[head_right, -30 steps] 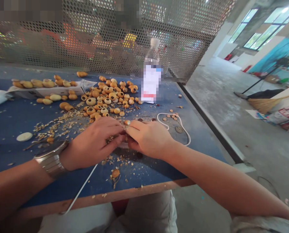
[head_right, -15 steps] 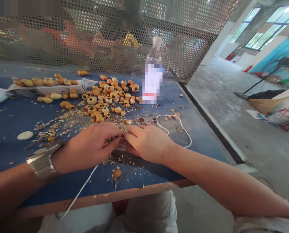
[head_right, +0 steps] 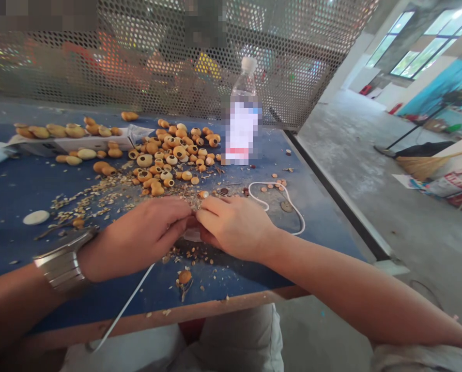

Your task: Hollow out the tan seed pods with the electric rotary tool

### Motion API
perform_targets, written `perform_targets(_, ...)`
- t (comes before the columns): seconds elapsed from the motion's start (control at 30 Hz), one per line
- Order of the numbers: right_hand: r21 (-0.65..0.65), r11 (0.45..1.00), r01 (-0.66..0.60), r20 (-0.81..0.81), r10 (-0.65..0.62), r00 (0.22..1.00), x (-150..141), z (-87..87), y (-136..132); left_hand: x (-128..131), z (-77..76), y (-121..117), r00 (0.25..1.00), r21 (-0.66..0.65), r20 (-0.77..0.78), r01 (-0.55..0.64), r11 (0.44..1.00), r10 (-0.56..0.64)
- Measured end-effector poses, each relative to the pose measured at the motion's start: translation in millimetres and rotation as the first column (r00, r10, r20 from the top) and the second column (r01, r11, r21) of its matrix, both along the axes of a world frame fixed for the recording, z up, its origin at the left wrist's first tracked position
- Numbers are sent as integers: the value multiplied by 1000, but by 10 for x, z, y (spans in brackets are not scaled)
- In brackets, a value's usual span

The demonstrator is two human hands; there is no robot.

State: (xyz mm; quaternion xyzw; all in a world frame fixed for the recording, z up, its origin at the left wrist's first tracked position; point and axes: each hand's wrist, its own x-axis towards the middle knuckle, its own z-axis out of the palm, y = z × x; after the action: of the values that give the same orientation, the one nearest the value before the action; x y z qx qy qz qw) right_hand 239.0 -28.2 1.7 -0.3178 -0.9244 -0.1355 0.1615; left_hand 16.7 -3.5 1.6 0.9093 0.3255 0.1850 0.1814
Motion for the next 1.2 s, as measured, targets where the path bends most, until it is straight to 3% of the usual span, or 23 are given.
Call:
perform_targets(0.17,-24,1000,-5,64,6,998,-33,40,-29,-3,56,4,999,-179,-19,-41,983,38)
perform_targets(0.37,-128,992,0,42,6,999,-28,49,-21,12,104,-29,996,-180,-57,-80,980,71)
perform_targets(0.47,-184,983,16,-3,-17,1000,-13,40,-3,-1,83,-30,998,-110,-50,-44,993,39)
perform_targets(0.67,-248,968,29,-115,-59,992,7,36,42,12,-18,-42,997,189,-68,47,981,-35)
perform_targets(0.77,-212,976,45,-103,-68,992,0,40,17,44,-30,-73,999,150,-51,13,989,-5)
perform_targets(1.03,43,999,-2,-14,2,1000,1,89,-49,69,3,-97,999,17,-31,-38,999,38)
perform_targets(1.2,54,999,6,-46,-4,999,16,91,-3,47,17,-47,1000,83,23,-4,997,2)
